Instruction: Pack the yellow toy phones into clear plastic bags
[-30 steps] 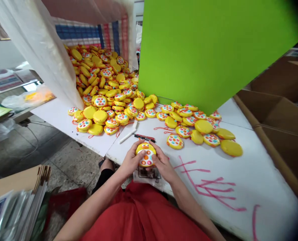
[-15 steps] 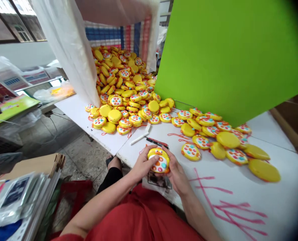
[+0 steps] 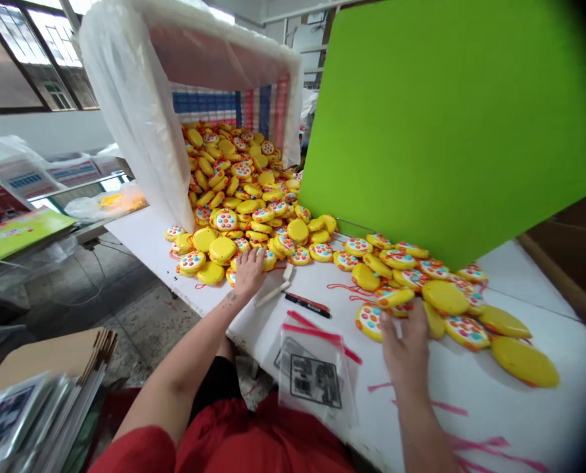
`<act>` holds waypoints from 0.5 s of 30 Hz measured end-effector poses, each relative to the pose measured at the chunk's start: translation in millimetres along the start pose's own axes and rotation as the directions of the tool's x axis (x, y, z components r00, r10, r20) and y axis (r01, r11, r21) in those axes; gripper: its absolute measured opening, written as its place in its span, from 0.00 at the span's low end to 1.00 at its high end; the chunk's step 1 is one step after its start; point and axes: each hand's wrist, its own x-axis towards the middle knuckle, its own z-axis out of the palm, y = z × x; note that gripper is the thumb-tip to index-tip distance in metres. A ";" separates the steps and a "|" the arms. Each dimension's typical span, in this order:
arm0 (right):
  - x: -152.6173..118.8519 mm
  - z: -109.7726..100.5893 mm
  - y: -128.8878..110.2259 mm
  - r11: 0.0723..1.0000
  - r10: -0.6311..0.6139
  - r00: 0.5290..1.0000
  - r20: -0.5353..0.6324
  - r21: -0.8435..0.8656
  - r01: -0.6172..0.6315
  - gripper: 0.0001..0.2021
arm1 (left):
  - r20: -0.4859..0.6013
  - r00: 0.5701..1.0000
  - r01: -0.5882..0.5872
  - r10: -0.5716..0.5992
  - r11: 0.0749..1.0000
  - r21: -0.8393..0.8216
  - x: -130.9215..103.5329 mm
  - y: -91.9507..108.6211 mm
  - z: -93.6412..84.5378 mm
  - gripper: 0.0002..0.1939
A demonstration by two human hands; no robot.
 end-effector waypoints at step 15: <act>-50.1 67.2 -45.2 0.843 -0.403 0.788 0.466 -0.148 0.518 0.34 | 0.416 0.908 0.416 -0.049 0.211 -0.884 -66.9 95.4 -20.9 0.29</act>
